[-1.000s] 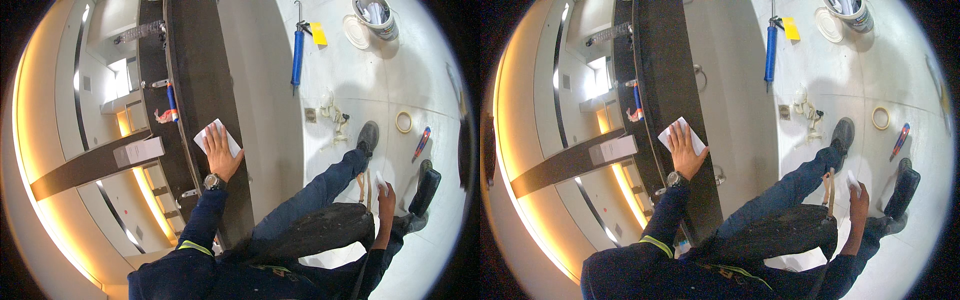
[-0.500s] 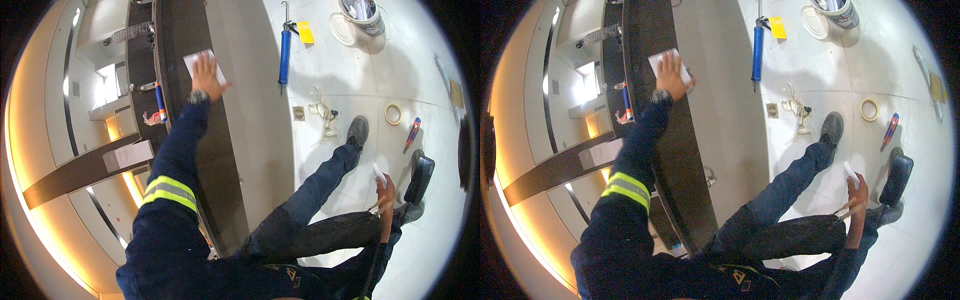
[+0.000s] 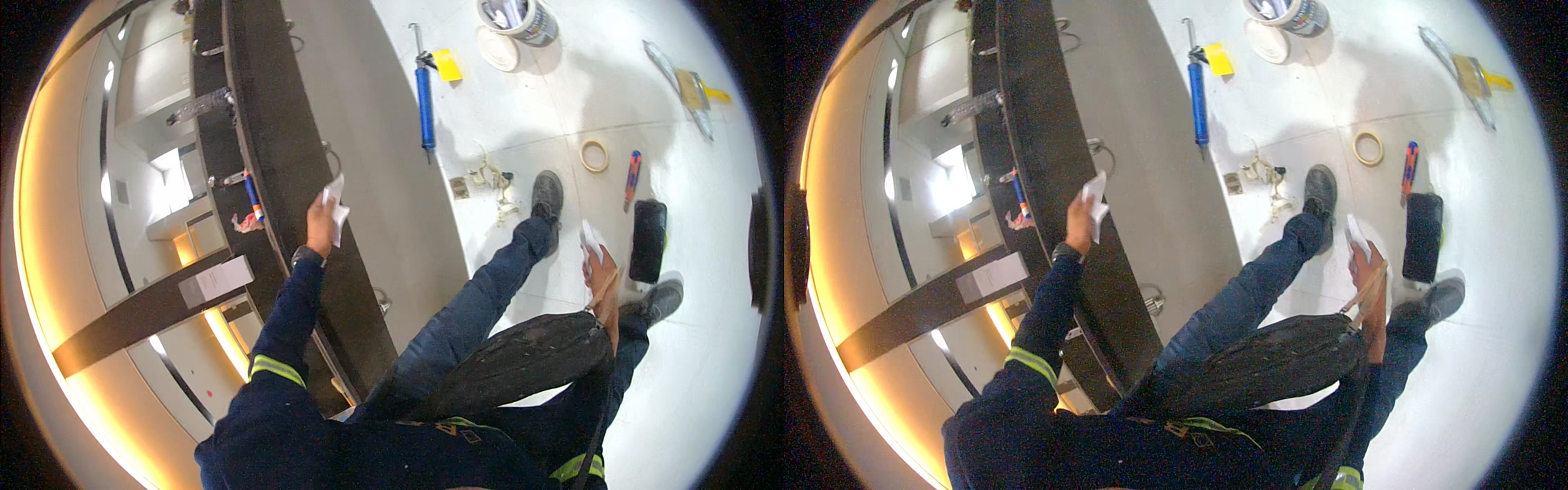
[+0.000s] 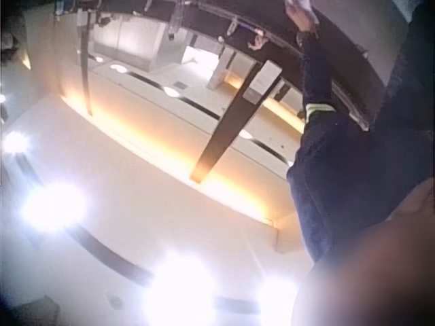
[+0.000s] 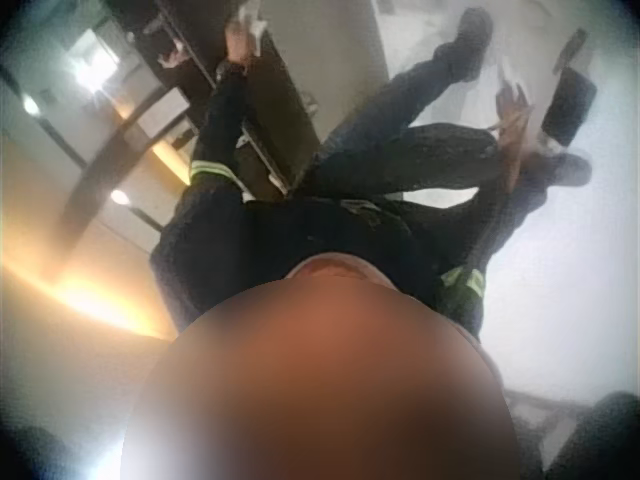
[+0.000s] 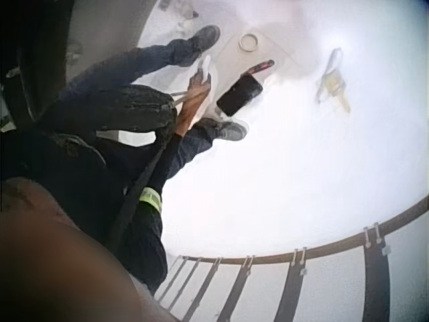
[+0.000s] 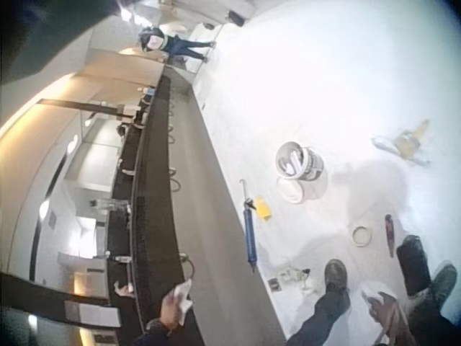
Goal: The person wipes a bathroom countertop and sink area with a white cloth, then pours liquid from a plastic bottle onto a rag and continues wiping the countertop edge. Tools and containers are visible on the floor.
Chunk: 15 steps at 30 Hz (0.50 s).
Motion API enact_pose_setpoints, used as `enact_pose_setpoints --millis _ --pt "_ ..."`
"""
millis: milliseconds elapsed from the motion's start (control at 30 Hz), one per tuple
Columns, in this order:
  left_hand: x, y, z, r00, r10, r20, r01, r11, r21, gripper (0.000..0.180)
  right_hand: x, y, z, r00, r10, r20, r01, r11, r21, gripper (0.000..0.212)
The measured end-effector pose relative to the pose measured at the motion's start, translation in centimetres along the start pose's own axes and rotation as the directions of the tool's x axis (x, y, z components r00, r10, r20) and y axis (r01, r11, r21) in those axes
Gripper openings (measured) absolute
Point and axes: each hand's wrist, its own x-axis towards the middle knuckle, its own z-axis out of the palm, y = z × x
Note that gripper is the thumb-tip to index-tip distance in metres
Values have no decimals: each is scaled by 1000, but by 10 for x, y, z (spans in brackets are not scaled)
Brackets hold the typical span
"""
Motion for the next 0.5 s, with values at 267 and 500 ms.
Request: enact_pose_setpoints --millis 267,500 --pt "-61 119 159 871 95 483 416 381 -826 46 -28 -57 29 901 -160 404 -35 900 434 56" --pt "-94 133 312 774 185 606 543 299 -785 41 -36 -81 50 929 -109 353 -118 817 564 52"
